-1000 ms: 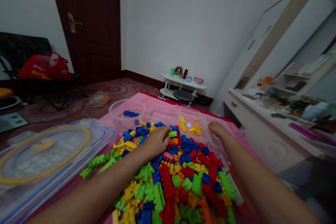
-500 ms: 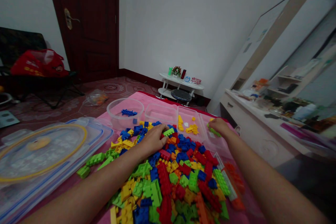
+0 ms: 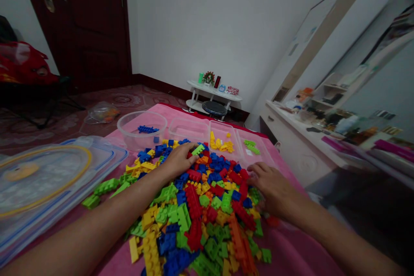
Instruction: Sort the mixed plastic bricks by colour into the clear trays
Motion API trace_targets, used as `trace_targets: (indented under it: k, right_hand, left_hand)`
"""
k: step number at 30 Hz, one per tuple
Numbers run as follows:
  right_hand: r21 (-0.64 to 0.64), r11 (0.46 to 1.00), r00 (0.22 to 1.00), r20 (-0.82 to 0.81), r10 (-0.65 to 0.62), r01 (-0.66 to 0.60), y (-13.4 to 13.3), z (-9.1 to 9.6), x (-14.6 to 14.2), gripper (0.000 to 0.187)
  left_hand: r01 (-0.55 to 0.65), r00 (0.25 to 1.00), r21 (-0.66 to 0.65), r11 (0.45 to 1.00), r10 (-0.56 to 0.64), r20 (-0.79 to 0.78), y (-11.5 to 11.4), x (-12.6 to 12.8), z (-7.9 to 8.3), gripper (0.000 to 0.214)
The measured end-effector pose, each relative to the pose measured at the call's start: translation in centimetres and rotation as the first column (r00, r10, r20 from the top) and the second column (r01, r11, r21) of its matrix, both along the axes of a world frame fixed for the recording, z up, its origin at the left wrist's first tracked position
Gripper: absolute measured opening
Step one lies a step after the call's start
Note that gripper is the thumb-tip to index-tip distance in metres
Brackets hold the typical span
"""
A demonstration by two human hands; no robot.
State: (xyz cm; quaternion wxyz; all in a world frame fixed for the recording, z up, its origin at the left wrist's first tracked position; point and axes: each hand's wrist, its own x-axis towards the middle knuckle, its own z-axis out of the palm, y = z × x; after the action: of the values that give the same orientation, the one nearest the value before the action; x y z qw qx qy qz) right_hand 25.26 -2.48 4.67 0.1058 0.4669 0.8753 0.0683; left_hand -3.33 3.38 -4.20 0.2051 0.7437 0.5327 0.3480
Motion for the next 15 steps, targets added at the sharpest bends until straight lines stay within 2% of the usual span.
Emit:
trace_targets:
  k: [2, 5, 8, 11, 15]
  right_hand:
    - [0.096, 0.995, 0.996, 0.090, -0.014, 0.006, -1.4, -1.5, 0.3, 0.037]
    - [0.248, 0.969, 0.991, 0.133, -0.018, -0.016, -2.1, -3.6, 0.5, 0.030]
    - [0.323, 0.945, 0.990, 0.143, 0.009, -0.055, -1.8, -4.2, 0.2, 0.031]
    - [0.231, 0.973, 0.986, 0.168, -0.010, -0.029, -1.4, -2.8, -0.5, 0.023]
    - [0.058, 0.996, 0.988, 0.136, -0.078, 0.071, -0.7, 0.7, -1.8, 0.020]
  left_hand:
    - [0.006, 1.000, 0.009, 1.000, -0.006, -0.001, 0.0, 0.0, 0.0, 0.039]
    - [0.006, 1.000, 0.018, 1.000, -0.006, 0.016, 0.0, 0.0, -0.1, 0.040]
    - [0.001, 0.999, 0.016, 1.000, -0.001, 0.039, -0.1, 0.0, -0.1, 0.041]
    - [-0.002, 0.999, 0.013, 1.000, 0.001, 0.039, -0.2, 0.0, 0.0, 0.041]
    - [0.025, 0.999, 0.017, 1.000, -0.026, 0.041, -0.2, -0.1, 0.2, 0.038]
